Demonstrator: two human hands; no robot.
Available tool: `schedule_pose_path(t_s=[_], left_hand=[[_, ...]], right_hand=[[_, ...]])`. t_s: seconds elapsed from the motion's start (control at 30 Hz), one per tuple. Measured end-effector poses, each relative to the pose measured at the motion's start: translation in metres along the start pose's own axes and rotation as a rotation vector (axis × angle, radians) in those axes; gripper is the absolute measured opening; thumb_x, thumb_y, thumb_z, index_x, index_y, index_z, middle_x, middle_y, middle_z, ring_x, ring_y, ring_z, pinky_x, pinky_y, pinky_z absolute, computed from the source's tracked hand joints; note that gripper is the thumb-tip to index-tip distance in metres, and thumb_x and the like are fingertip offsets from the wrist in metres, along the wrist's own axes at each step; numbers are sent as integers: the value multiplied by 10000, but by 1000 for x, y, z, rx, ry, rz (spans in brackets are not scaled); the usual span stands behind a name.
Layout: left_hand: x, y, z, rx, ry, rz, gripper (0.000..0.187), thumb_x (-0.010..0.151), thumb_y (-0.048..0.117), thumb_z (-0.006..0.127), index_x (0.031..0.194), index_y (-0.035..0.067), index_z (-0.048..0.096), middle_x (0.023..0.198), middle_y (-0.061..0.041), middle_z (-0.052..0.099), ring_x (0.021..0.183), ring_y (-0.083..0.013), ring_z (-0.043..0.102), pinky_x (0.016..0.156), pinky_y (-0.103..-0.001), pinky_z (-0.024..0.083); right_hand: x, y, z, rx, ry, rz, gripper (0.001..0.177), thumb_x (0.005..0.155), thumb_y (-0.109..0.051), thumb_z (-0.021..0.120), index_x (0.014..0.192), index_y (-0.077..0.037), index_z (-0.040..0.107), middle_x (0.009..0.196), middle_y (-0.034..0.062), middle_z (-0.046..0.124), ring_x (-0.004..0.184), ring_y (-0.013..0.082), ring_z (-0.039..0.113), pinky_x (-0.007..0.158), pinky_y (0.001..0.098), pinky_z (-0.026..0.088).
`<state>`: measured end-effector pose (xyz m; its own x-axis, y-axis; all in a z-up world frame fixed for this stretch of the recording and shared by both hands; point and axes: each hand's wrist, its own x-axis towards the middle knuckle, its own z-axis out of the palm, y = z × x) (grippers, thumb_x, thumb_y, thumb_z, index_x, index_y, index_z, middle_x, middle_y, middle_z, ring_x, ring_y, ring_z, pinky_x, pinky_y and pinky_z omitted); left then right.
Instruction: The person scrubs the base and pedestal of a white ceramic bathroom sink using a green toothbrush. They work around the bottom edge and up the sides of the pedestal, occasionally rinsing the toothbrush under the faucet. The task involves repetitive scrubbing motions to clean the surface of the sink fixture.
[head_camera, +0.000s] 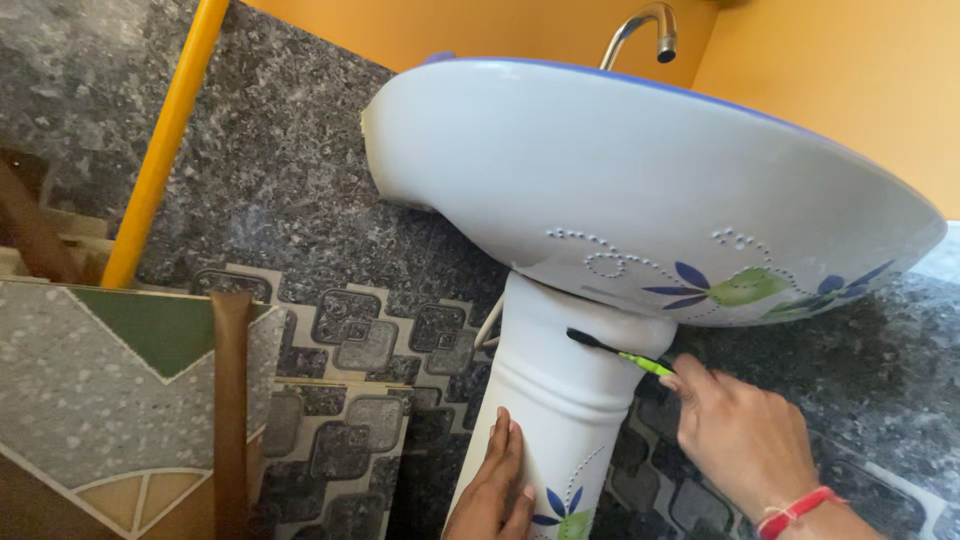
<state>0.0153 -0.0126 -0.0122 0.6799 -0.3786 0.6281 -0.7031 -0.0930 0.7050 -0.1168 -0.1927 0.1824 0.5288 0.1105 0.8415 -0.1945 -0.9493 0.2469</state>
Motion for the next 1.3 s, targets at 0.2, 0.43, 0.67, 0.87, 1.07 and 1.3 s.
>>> schedule_pose_path(t_s=[0.2, 0.43, 0.67, 0.87, 1.07, 1.3], left_hand=[[-3, 11, -3, 1, -14, -70, 768, 943, 108, 558, 1590, 16, 156, 1713, -169, -18, 1578, -340, 6, 1269, -432, 107], [-2, 10, -2, 0, 4, -48, 762, 936, 125, 582, 1578, 5, 192, 1710, -176, 0, 1580, -339, 35, 1268, -426, 127], [1, 5, -2, -2, 40, 41, 738, 943, 115, 582, 1576, -24, 228, 1700, -212, 12, 1573, -371, 24, 1264, -435, 134], [-3, 21, -8, -44, -9, -122, 700, 964, 110, 530, 1571, -10, 202, 1718, -167, -3, 1577, -333, 20, 1265, -422, 136], [4, -11, 1, 21, 67, 3, 712, 931, 148, 588, 1561, 5, 288, 1696, -187, 97, 1569, -343, 121, 1252, -434, 168], [10, -48, 19, 31, 115, 134, 714, 949, 183, 612, 1568, -11, 313, 1697, -221, 172, 1568, -371, 205, 1240, -461, 217]], right_hand=[[9, -5, -9, 2, 23, 40, 118, 960, -287, 586, 964, -185, 646, 708, 136, 718, 647, 404, 702, 573, 540, 561], [-36, 8, 41, -18, -246, 19, 220, 871, -247, 593, 1087, -249, 637, 736, 96, 748, 691, 354, 739, 642, 511, 600], [-20, 21, 22, 65, -86, -53, 226, 831, -177, 605, 1048, -213, 656, 772, 85, 752, 649, 371, 724, 585, 523, 584], [7, 14, -3, 82, 68, 45, 103, 902, -190, 596, 965, -190, 677, 782, 97, 734, 684, 379, 708, 608, 516, 576], [-7, 17, 21, 82, -122, 17, 224, 879, -221, 566, 1081, -255, 656, 819, 66, 763, 716, 361, 732, 626, 520, 589], [-27, 25, 49, 123, -345, 1, 207, 939, -273, 550, 1130, -260, 627, 891, 78, 752, 810, 341, 742, 707, 493, 603]])
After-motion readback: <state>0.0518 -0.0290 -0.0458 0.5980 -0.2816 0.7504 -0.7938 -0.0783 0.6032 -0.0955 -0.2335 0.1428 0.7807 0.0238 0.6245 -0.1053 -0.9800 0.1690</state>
